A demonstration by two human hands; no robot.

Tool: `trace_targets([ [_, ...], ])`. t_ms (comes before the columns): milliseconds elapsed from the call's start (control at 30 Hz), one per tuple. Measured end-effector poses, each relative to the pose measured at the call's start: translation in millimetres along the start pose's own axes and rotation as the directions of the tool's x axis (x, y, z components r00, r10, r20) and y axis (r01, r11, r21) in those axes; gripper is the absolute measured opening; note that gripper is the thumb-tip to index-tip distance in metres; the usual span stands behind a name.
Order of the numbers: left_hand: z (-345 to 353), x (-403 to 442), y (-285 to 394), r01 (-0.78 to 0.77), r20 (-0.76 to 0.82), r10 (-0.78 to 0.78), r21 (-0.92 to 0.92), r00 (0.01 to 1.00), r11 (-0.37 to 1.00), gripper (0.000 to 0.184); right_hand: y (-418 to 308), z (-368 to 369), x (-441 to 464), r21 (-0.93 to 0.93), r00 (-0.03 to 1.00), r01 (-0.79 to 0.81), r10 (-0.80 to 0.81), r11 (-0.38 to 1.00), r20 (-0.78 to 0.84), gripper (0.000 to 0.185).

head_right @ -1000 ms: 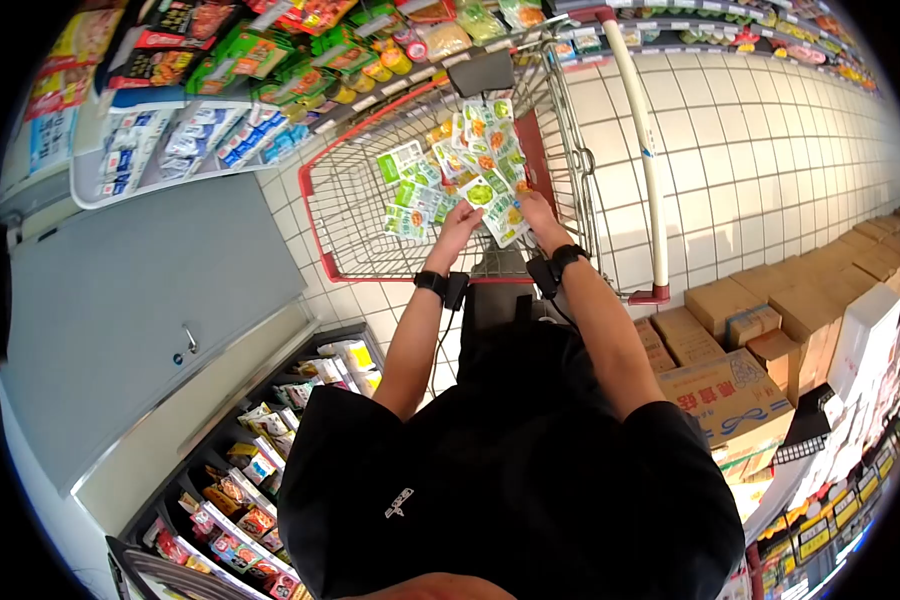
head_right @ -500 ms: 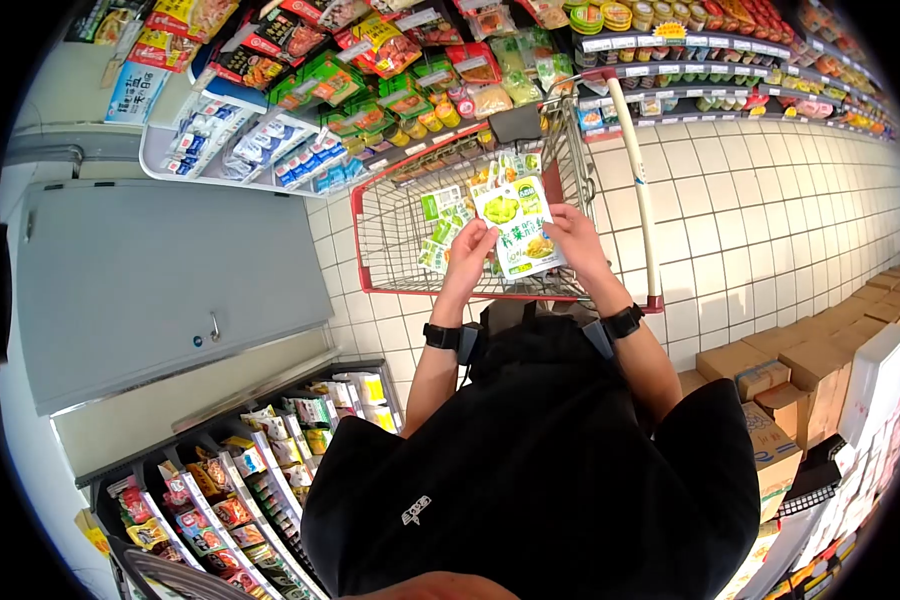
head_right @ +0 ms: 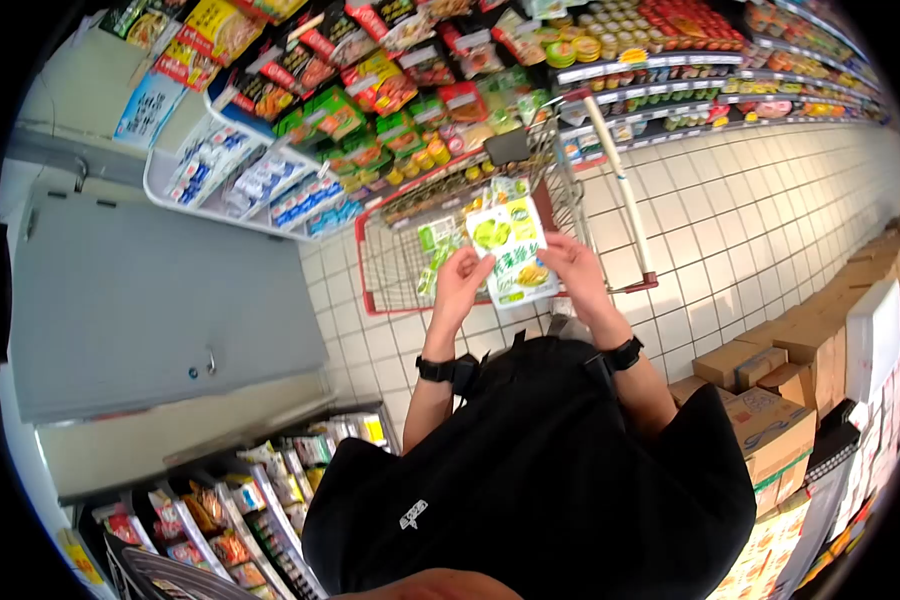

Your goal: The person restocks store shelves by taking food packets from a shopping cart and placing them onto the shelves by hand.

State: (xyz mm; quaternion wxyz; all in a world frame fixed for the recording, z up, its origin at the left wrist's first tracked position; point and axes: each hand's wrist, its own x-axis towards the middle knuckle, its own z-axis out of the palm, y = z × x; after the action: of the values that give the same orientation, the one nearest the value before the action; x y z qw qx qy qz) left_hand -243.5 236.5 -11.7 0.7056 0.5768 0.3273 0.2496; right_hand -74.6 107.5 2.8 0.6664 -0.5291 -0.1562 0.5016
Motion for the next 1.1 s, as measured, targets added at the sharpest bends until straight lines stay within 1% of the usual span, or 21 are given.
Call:
trace_targets([
  [33, -0.7, -5.4, -2.1, -0.005, -0.006, 0.005, 0.032, 1.000, 0.999, 0.015, 2.7, 1.9, -7.9, 0.002, 1.000, -0.005, 0.005, 1.000, -0.004, 0.026],
  [67, -1.9, -11.4, -4.7, -0.019, 0.029, 0.018, 0.025, 0.999, 1.000, 0.015, 5.9, 2.4, -16.0, 0.010, 1.000, -0.023, 0.023, 1.000, -0.008, 0.025],
  [133, -4.1, -23.3, -9.3, 0.032, 0.063, -0.038, 0.082, 0.997, 0.996, 0.017, 10.0, 5.6, -34.9, 0.005, 1.000, 0.003, -0.003, 1.000, -0.016, 0.028],
  [167, -3.1, -29.9, -12.5, 0.027, 0.090, -0.034, 0.078, 0.995, 0.997, 0.017, 14.6, 4.7, -44.2, -0.005, 1.000, 0.001, -0.001, 1.000, -0.004, 0.031],
  [267, -1.3, -46.1, -25.6, 0.050, 0.173, -0.053, 0.022, 0.984, 0.998, 0.019, 27.7, 1.1, -71.7, -0.025, 0.997, -0.004, 0.002, 1.000, -0.074, 0.029],
  [367, 10.4, -58.1, -35.9, 0.044, 0.208, -0.039, -0.021, 0.977, 0.999, 0.019, 32.7, 2.7, -99.1, -0.021, 0.990, 0.003, -0.006, 1.000, -0.140, 0.027],
  [400, 16.9, -62.1, -32.3, 0.055, 0.219, -0.043, -0.046, 0.975, 0.997, 0.020, 33.7, 1.5, -106.6, -0.015, 0.986, 0.023, -0.025, 1.000, -0.166, 0.027],
  [467, 24.8, -65.8, -35.7, 0.046, 0.253, -0.035, -0.037, 0.967, 0.998, 0.019, 37.1, -4.5, -117.3, -0.009, 0.975, 0.089, -0.089, 0.996, -0.204, 0.027],
  [533, 34.5, -68.7, -33.9, 0.040, 0.286, -0.028, -0.036, 0.958, 0.999, 0.019, 35.6, -9.2, -127.9, -0.014, 0.964, 0.118, -0.118, 0.993, -0.239, 0.027],
  [633, 47.1, -66.8, -34.0, 0.015, 0.324, -0.013, -0.003, 0.946, 1.000, 0.018, 29.6, -13.7, -142.6, -0.008, 0.950, 0.134, -0.131, 0.991, -0.284, 0.026],
  [667, 44.8, -63.0, -33.4, 0.043, 0.395, -0.076, 0.093, 0.915, 0.995, 0.019, 27.0, -16.8, -146.4, -0.001, 0.948, 0.129, -0.123, 0.992, -0.293, 0.025],
  [767, 62.4, -62.4, -27.7, 0.027, 0.423, -0.049, 0.056, 0.905, 0.998, 0.019, 23.6, -28.1, -152.7, 0.020, 0.935, 0.137, -0.122, 0.990, -0.333, 0.024],
  [800, 67.6, -60.0, -30.0, 0.005, 0.426, -0.036, 0.073, 0.904, 0.997, 0.018, 22.7, -33.3, -154.4, 0.025, 0.933, 0.135, -0.119, 0.991, -0.340, 0.024],
  [900, 86.3, -56.4, -32.9, 0.007, 0.434, -0.041, 0.081, 0.900, 0.997, 0.018, 17.1, -53.1, -157.2, 0.047, 0.930, 0.154, -0.128, 0.987, -0.344, 0.024],
  [967, 104.5, -52.5, -32.2, 0.024, 0.434, -0.048, 0.060, 0.900, 0.998, 0.018, 8.4, -66.7, -158.2, 0.069, 0.930, 0.170, -0.137, 0.983, -0.342, 0.024],
  [1033, 128.3, -46.0, -24.2, 0.018, 0.407, -0.065, 0.117, 0.911, 0.993, 0.017, -3.7, -83.8, -158.7, 0.051, 0.927, 0.158, -0.130, 0.986, -0.353, 0.023],
  [1067, 144.9, -46.3, -16.4, -0.022, 0.396, -0.011, 0.079, 0.918, 0.997, 0.015, -9.6, -92.3, -159.8, 0.060, 0.919, 0.184, -0.150, 0.981, -0.364, 0.023],
  [1100, 158.9, -44.6, -13.1, -0.005, 0.393, -0.030, 0.086, 0.919, 0.996, 0.015, -15.8, -101.9, -160.5, 0.065, 0.910, 0.214, -0.174, 0.975, -0.377, 0.023],
])
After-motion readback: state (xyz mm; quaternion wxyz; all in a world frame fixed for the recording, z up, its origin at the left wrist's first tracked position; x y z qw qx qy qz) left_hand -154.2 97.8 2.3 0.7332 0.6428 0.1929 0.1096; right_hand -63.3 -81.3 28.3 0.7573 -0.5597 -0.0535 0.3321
